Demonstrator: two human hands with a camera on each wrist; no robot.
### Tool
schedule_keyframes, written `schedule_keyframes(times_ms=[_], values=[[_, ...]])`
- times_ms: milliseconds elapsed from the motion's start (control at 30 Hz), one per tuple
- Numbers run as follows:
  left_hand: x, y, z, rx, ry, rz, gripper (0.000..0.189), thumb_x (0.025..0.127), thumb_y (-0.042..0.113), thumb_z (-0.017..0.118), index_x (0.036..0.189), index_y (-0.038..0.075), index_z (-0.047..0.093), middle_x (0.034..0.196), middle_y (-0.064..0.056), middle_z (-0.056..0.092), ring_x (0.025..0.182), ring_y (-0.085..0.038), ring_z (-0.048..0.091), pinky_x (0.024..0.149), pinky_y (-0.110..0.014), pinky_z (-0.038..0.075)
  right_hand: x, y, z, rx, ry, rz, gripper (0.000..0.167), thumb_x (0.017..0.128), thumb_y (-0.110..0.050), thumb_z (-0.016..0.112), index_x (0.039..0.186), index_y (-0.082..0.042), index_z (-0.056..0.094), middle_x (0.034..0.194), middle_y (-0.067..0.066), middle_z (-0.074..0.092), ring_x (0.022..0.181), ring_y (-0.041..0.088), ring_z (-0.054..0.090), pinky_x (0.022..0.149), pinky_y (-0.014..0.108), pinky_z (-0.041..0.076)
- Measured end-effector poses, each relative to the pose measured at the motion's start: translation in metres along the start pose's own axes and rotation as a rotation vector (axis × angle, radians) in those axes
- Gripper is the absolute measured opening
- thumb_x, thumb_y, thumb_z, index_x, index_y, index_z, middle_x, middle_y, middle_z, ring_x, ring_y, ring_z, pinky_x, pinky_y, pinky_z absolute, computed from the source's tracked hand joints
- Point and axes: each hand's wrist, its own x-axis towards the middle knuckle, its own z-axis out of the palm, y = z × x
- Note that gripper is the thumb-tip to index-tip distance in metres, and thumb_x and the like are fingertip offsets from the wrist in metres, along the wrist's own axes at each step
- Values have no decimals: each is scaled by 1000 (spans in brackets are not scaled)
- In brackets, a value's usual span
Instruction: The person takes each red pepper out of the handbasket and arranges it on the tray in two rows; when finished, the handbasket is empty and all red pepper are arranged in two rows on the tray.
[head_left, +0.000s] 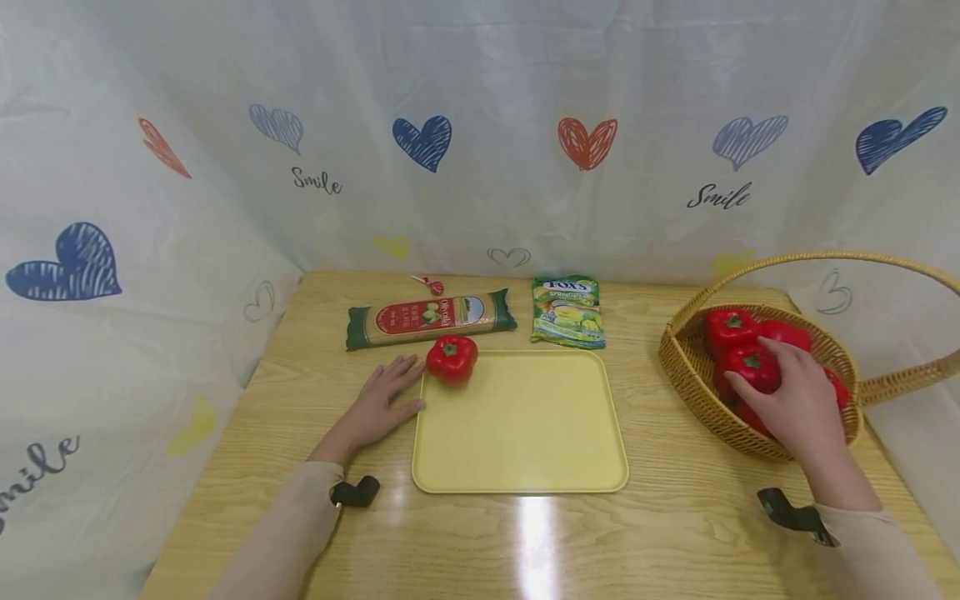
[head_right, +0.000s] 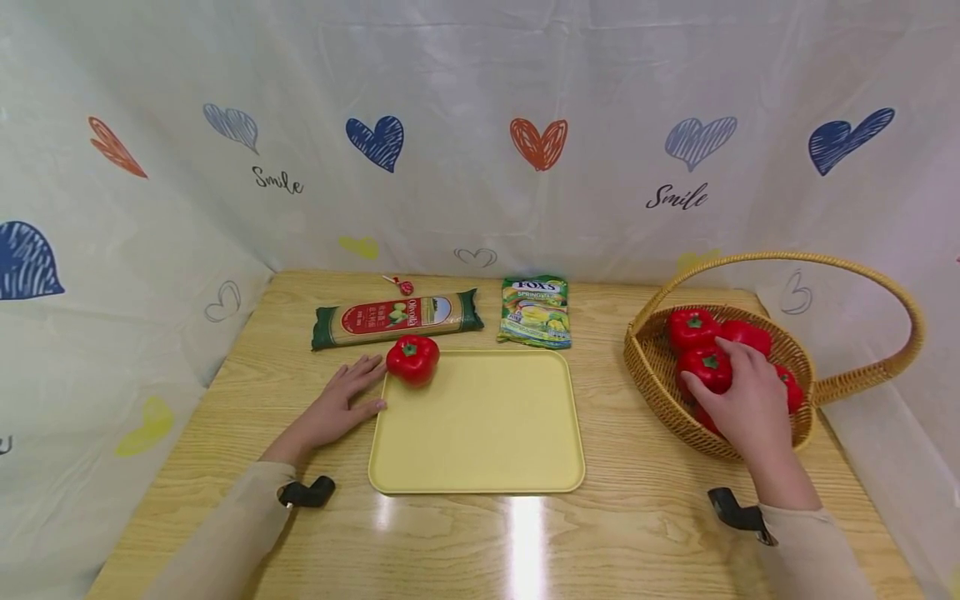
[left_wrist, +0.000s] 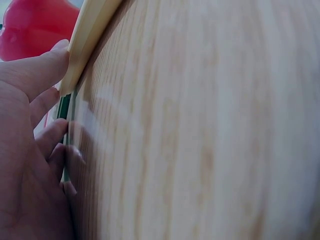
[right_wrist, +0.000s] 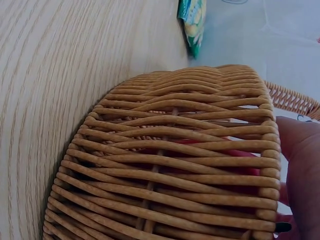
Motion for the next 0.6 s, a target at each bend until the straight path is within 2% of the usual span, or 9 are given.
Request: schedule_keyframes(times_ms=[167,267,600], values=[[0,1,0,-6,3,2,67,99,34,66,156,8,41,165,-16,29,155,-38,14,125,-56,1,1,3,2,-40,-23,15,79,93,-40,72,146,10,41,140,43,41,124,64,38,100,83,23],[0,0,0,-11,-5,-4,67,100,34,66,156,9,41,165,-15,28,155,-36,13,126,-55,0,2,3,3,-62,-35,14,80,93,-42,72,145,11,42,138,44,44,121,64,40,100,82,24],[-1,0,1,-16,0,-3,67,100,35,65,156,9,41,165,-15,29,155,-36,14,126,-55,0,1,3,6,-76,-35,-21,67,94,-35,71,137,12,48,133,43,48,116,63,44,96,80,29]])
